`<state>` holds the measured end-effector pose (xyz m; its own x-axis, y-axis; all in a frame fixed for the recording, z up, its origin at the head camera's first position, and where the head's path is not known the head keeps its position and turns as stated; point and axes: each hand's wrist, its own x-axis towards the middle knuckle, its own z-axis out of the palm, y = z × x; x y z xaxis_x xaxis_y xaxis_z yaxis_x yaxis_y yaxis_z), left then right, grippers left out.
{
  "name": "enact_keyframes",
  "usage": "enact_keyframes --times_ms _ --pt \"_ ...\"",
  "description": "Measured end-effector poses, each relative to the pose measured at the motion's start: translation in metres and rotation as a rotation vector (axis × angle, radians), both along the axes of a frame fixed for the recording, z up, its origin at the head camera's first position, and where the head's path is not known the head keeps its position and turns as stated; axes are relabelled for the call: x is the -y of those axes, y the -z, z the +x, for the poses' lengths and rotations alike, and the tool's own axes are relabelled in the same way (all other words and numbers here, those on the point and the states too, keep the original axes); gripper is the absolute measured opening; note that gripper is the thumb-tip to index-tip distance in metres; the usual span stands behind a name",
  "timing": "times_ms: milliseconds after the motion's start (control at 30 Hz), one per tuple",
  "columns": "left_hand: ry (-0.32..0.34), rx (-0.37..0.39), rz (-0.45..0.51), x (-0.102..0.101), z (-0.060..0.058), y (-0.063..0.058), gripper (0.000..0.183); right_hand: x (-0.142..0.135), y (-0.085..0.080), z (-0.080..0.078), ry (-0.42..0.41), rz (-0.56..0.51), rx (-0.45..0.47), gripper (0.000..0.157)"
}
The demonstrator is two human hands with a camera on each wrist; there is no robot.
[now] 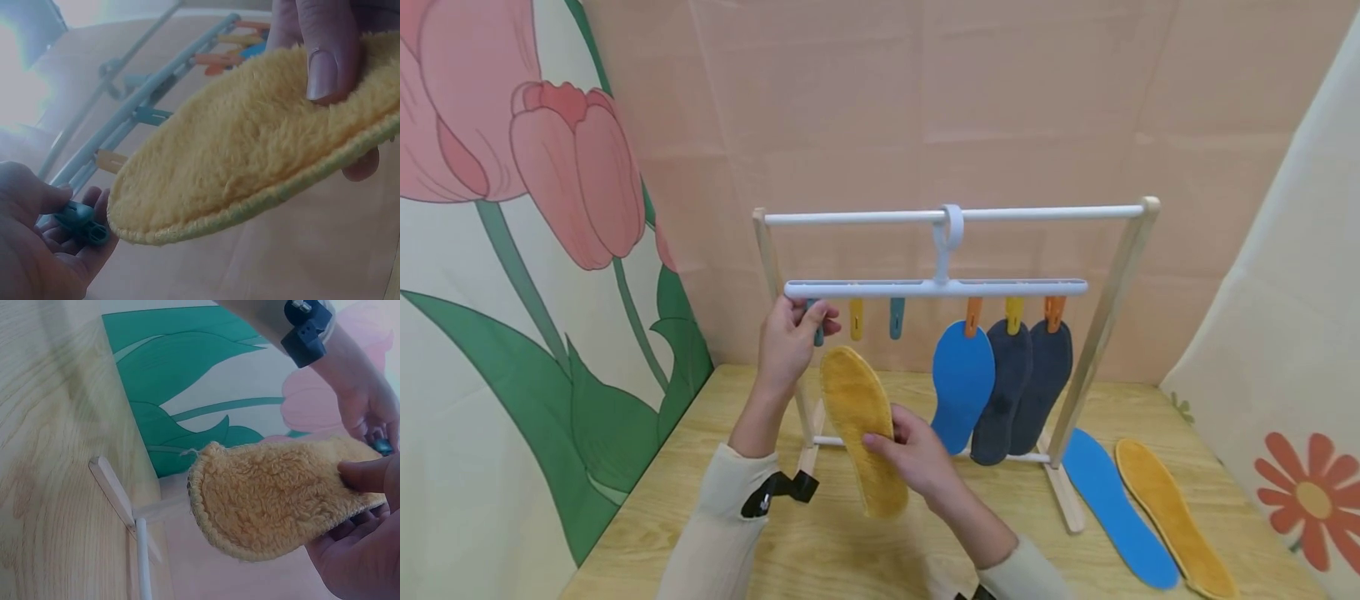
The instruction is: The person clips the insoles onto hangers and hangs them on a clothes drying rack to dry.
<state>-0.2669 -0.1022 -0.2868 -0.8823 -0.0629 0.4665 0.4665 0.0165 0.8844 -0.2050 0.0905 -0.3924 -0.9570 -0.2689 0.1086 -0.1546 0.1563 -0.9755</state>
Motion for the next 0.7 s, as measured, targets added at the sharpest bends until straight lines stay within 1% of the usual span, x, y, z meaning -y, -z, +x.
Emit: enact_keyframes --times_ms 300,467,700 --pt "0.002 0.000 0.010 0.0000 -0.0017 0.0014 0.021 0.0041 -0.0018 -0.0026 -0.013 -0.008 0.019 0.040" --pt "-0.008 0.006 0.012 -0.0002 -0.0025 0.0018 0.022 0.0065 -0.0029 -0.0039 -0.017 -0.013 0.021 0.040" --pt "-0.017 -0.006 0.008 -0.0006 -0.0029 0.0018 0.024 0.0084 -0.0032 -0.0050 -0.016 -0.003 0.017 0.041"
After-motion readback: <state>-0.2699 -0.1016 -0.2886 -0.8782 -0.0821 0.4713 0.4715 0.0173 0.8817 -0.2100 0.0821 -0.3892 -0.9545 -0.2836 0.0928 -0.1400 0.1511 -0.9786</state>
